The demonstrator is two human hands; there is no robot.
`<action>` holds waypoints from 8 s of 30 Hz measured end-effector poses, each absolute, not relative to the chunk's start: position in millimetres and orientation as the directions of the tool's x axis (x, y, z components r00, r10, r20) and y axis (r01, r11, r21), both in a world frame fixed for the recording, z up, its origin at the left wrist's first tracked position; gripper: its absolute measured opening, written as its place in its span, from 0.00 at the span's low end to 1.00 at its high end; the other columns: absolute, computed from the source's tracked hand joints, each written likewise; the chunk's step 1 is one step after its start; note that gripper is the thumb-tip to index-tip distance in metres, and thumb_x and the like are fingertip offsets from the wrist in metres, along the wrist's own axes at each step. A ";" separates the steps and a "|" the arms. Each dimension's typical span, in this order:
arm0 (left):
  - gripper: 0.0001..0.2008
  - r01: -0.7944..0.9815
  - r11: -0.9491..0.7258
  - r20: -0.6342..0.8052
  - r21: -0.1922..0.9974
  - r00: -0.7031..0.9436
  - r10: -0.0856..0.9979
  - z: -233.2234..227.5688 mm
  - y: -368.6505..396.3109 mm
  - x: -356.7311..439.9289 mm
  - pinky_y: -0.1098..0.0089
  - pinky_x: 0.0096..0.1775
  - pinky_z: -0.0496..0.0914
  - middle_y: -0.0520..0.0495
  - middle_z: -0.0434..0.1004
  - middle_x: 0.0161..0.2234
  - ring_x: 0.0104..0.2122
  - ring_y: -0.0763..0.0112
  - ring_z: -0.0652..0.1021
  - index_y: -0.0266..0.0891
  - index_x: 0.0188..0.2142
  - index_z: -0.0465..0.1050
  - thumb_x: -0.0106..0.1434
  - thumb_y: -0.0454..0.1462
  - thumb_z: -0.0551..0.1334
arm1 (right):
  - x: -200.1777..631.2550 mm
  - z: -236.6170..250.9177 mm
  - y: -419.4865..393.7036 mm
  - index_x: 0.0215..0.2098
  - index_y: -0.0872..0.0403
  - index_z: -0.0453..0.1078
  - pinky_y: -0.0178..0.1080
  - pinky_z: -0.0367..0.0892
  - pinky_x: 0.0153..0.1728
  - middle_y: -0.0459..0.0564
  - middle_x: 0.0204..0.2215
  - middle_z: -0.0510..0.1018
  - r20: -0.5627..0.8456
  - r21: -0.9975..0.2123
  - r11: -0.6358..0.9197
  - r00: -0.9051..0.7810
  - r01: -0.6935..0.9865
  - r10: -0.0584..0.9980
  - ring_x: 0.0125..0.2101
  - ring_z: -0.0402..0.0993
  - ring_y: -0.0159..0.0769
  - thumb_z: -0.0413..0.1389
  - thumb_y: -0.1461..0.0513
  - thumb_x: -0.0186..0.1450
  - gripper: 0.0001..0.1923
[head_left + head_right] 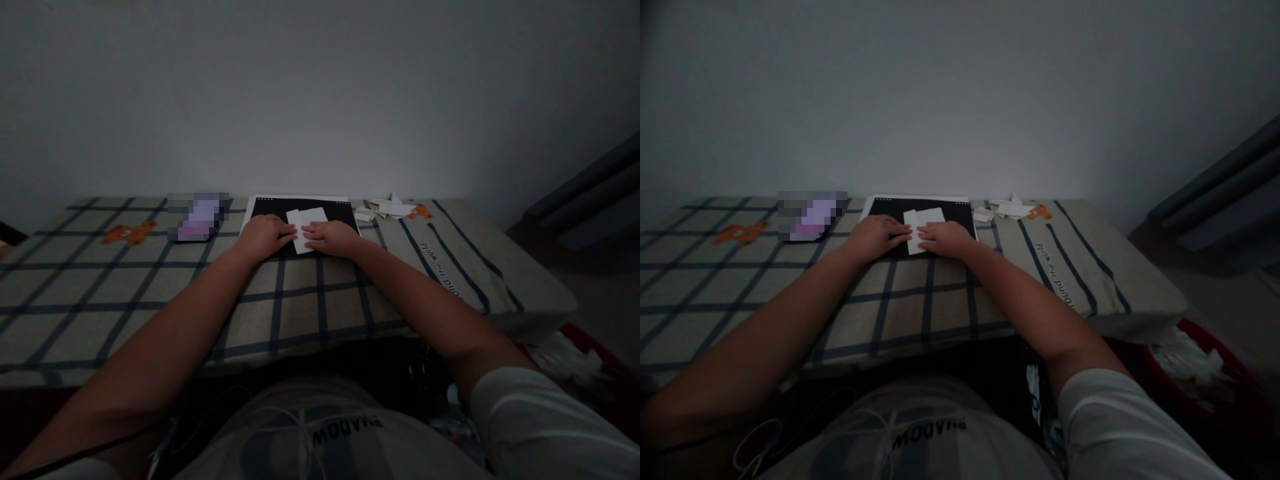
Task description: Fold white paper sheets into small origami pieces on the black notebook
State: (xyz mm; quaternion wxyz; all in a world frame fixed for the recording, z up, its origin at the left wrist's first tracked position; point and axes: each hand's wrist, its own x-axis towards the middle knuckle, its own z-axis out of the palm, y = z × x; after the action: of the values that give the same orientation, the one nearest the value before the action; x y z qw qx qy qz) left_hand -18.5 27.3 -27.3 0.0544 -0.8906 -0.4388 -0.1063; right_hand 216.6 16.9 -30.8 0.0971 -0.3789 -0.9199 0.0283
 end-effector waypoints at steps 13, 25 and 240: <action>0.18 0.865 -0.501 0.276 -0.040 0.491 0.826 -26.0 26.7 -15.9 0.60 0.48 0.71 0.44 0.84 0.46 0.49 0.56 0.80 0.45 0.51 0.82 0.71 0.46 0.57 | 220.0 -35.0 23.7 0.58 0.52 0.76 0.47 0.63 0.64 0.49 0.60 0.74 0.188 -0.228 0.739 -0.716 0.634 0.672 0.65 0.67 0.44 0.56 0.59 0.72 0.18; 0.22 0.957 -0.290 0.260 0.007 0.279 0.925 -24.5 28.5 -16.1 0.61 0.44 0.69 0.42 0.82 0.48 0.52 0.52 0.77 0.47 0.56 0.79 0.70 0.51 0.59 | 221.2 -38.7 27.3 0.56 0.51 0.78 0.47 0.64 0.64 0.49 0.58 0.76 0.220 -0.294 0.733 -0.703 0.613 0.676 0.64 0.68 0.44 0.58 0.60 0.70 0.17; 0.22 0.583 -0.811 0.294 -0.055 0.785 0.545 -21.7 4.3 -7.1 0.61 0.46 0.73 0.44 0.85 0.44 0.45 0.59 0.82 0.43 0.45 0.83 0.74 0.46 0.51 | 242.8 -20.0 16.2 0.48 0.50 0.82 0.45 0.68 0.55 0.51 0.48 0.84 0.274 -0.307 0.839 -0.802 0.450 0.530 0.51 0.79 0.43 0.60 0.51 0.69 0.17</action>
State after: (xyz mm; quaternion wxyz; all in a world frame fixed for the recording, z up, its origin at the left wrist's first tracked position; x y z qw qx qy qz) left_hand -7.1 4.3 -21.7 0.0715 -0.9421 -0.2992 -0.1334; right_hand 242.8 16.2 -20.0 0.1768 -0.2600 -0.9424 0.1142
